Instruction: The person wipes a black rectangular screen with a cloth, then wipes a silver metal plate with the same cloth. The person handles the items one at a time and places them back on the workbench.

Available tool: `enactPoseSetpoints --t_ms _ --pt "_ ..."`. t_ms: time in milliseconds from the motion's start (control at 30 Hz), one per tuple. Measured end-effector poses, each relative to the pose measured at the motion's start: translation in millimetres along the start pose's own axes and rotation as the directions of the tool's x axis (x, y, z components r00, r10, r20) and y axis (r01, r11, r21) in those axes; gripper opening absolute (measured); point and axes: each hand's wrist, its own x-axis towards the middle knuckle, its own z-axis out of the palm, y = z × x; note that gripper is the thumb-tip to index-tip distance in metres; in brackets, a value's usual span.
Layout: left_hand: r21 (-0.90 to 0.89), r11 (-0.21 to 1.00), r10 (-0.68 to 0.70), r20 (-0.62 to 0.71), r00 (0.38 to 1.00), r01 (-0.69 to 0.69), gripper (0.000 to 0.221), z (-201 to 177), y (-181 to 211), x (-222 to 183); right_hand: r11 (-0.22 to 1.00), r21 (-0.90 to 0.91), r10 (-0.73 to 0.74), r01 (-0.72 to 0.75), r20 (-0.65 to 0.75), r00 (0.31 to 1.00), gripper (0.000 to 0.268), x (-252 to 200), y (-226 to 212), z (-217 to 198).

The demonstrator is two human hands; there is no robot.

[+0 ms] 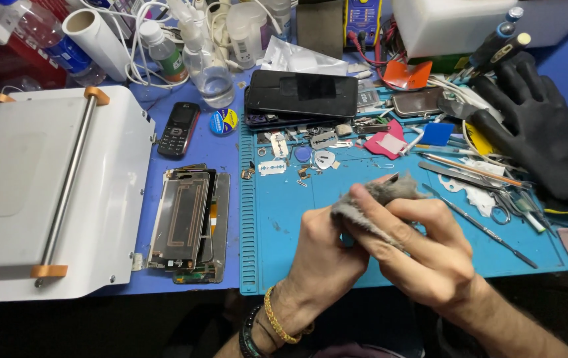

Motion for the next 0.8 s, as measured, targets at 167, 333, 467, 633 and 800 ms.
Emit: enactPoseSetpoints --t_ms 167,333,467,633,800 --pt "-0.009 0.991 -0.132 0.012 0.991 0.132 0.038 -7 16 3 0.996 -0.068 0.057 -0.056 0.009 0.998 0.021 -22 24 2" --pt "0.033 0.999 0.015 0.014 1.000 -0.016 0.011 -3 7 2 1.000 -0.009 0.003 -0.003 0.057 0.998 0.032 -13 13 -4" --pt "0.031 0.994 -0.108 0.043 0.993 0.107 0.028 -7 13 5 0.996 -0.059 0.071 -0.068 0.060 0.996 0.031 -18 18 -2" --pt "0.084 0.995 -0.053 0.019 0.998 0.051 0.004 -7 16 7 0.998 -0.036 0.043 -0.042 0.053 0.998 0.037 -18 24 2" --pt "0.108 0.987 -0.128 0.056 0.990 0.121 0.043 -4 11 6 0.997 -0.073 0.024 -0.022 0.033 0.999 0.023 -17 22 -1"
